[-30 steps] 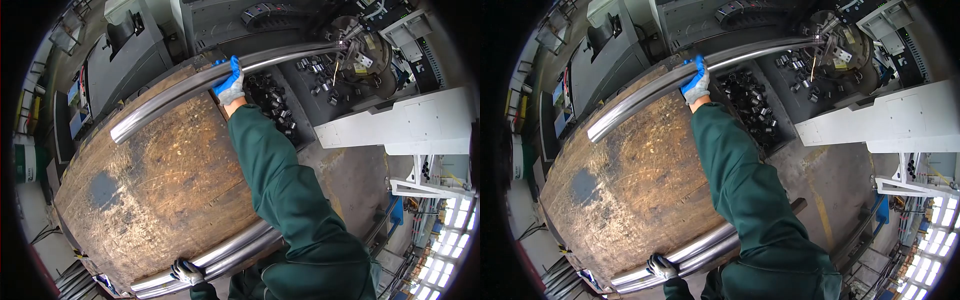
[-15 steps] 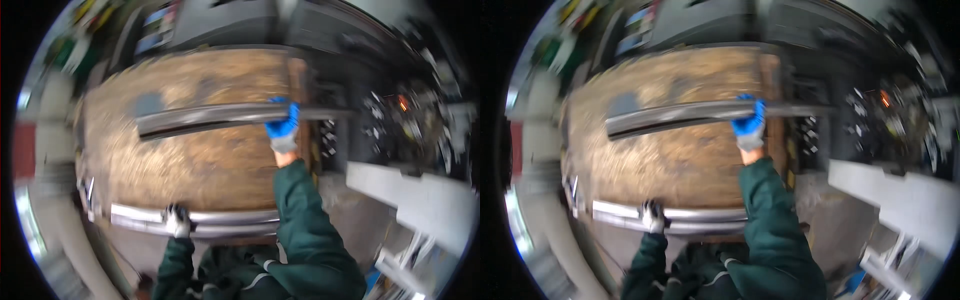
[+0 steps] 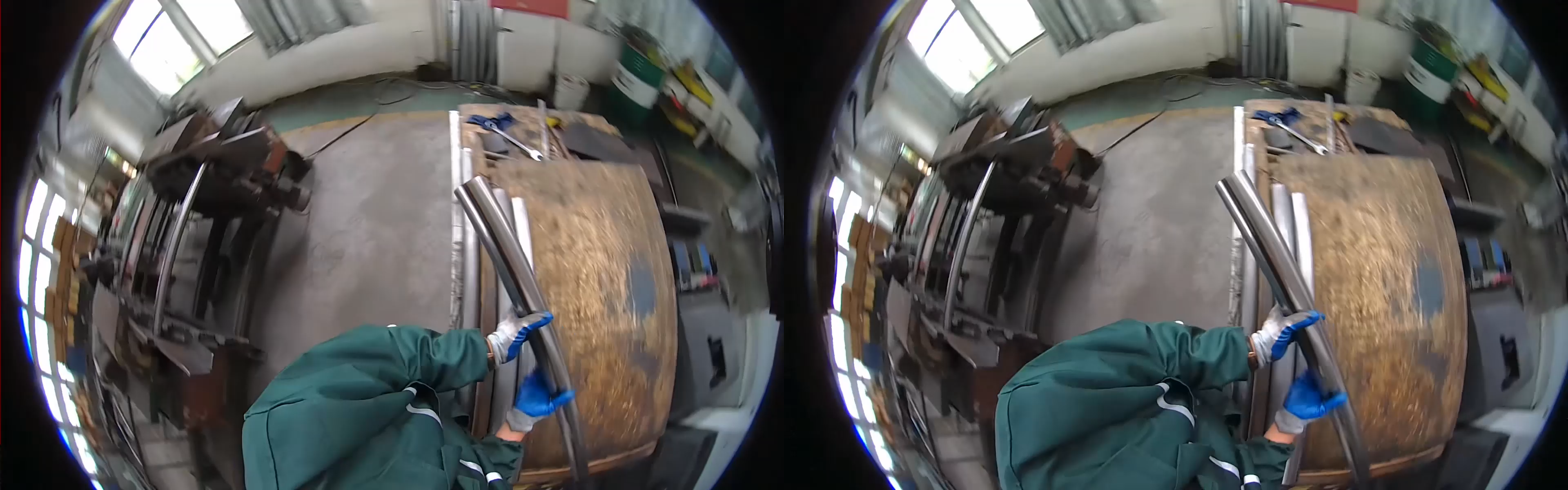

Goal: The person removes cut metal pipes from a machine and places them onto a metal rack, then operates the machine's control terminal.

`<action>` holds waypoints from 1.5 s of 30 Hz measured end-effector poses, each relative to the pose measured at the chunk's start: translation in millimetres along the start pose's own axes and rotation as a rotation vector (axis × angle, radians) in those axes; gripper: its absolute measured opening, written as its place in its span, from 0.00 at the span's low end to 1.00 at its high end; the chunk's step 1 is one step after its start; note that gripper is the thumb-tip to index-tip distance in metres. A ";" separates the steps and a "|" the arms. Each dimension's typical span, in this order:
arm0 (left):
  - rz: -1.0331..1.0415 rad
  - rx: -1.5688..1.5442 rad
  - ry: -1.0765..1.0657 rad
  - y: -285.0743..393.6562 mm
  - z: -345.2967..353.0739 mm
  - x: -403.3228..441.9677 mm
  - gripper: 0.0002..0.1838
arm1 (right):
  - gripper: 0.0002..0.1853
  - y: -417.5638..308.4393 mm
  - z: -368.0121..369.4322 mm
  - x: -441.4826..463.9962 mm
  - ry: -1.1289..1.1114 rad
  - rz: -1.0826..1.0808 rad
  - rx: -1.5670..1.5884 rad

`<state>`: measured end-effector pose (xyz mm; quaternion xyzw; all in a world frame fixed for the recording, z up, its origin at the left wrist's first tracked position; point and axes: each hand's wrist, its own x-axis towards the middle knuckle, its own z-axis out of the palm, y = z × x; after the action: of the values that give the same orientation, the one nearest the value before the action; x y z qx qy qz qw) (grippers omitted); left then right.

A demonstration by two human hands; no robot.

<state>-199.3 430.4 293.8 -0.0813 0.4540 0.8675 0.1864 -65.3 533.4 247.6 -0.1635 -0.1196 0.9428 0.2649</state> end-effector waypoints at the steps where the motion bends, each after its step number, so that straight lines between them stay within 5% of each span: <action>1: -0.034 -0.033 0.100 32.6 -18.1 -1.8 0.13 | 0.40 2.1 -20.6 1.8 -0.006 -0.073 -0.071; 3: 0.136 -0.121 0.050 36.7 -95.4 24.9 0.15 | 0.42 -12.2 -83.1 9.5 0.066 -0.003 -0.123; 7: 0.062 -0.409 0.180 127.6 -210.9 -0.1 0.20 | 0.41 71.8 -25.6 8.9 -0.071 0.090 -0.187; 19: 0.504 -0.872 0.600 265.8 -507.0 -112.6 0.18 | 0.36 369.5 137.9 18.9 -0.581 0.653 -0.334; 32: 0.933 -1.005 0.944 317.9 -608.7 -266.4 0.20 | 0.26 647.7 245.4 -38.4 -0.770 1.224 -0.270; 37: 1.012 -0.988 1.075 318.5 -625.8 -287.3 0.18 | 0.29 732.8 275.0 -69.8 -0.780 1.423 -0.255; 45: 1.118 -1.026 1.185 353.1 -698.5 -294.2 0.23 | 0.21 906.1 301.2 -130.1 -0.768 1.616 -0.356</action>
<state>-89.4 -397.4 251.1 -0.3499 0.0128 0.7420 -0.5717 -489.5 -331.5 273.1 0.0890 -0.1925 0.7985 -0.5634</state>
